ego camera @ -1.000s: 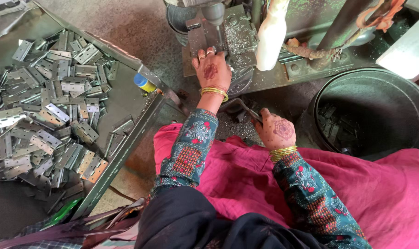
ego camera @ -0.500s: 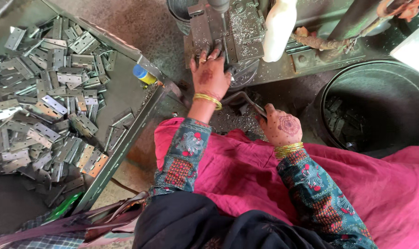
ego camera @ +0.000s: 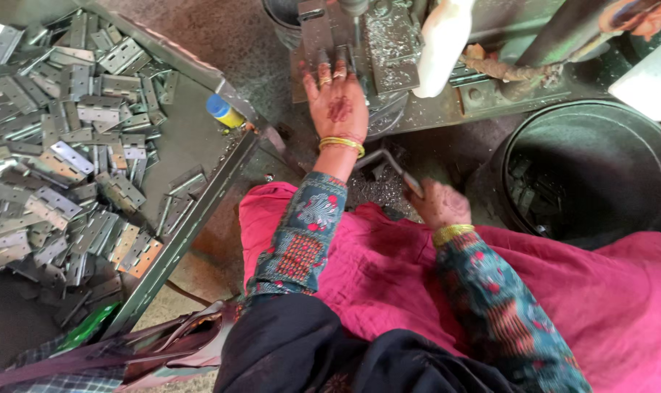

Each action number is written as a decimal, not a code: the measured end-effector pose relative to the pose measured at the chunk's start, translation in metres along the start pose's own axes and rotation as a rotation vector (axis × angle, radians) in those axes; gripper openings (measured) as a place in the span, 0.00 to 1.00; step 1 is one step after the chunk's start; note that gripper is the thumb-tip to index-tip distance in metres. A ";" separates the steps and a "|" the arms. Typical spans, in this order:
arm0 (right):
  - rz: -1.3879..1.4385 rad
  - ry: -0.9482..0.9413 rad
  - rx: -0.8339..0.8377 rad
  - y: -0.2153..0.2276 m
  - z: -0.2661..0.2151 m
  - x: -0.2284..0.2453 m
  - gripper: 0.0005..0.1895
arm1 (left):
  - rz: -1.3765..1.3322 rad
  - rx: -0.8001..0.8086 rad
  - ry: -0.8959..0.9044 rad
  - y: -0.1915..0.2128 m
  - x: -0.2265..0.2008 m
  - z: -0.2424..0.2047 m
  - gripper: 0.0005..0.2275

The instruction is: The person sits on the floor and repeatedly picks up small metal brackets from a tray. They place each bracket under a drill press, operate the lever to drill a hole, and then return the finished piece to the tray.

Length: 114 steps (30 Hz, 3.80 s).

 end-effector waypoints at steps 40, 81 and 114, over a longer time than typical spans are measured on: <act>0.017 0.146 -0.226 -0.033 -0.002 -0.028 0.19 | 0.029 0.189 0.073 -0.054 0.026 0.038 0.22; -0.308 0.194 -0.085 0.026 -0.012 0.021 0.26 | 0.348 0.204 0.603 0.081 0.351 -0.173 0.24; -0.239 0.135 -0.058 0.034 -0.014 0.025 0.27 | 0.279 0.243 0.581 0.065 0.348 -0.120 0.22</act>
Point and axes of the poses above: each hand's wrist, its own z-axis towards the middle knuckle, its own y-axis out of the back of the hand, x = y × z, the point moved 6 cm from there along z, towards the middle knuckle, and after that the axes turned 9 degrees about -x, right-handed, at the moved point
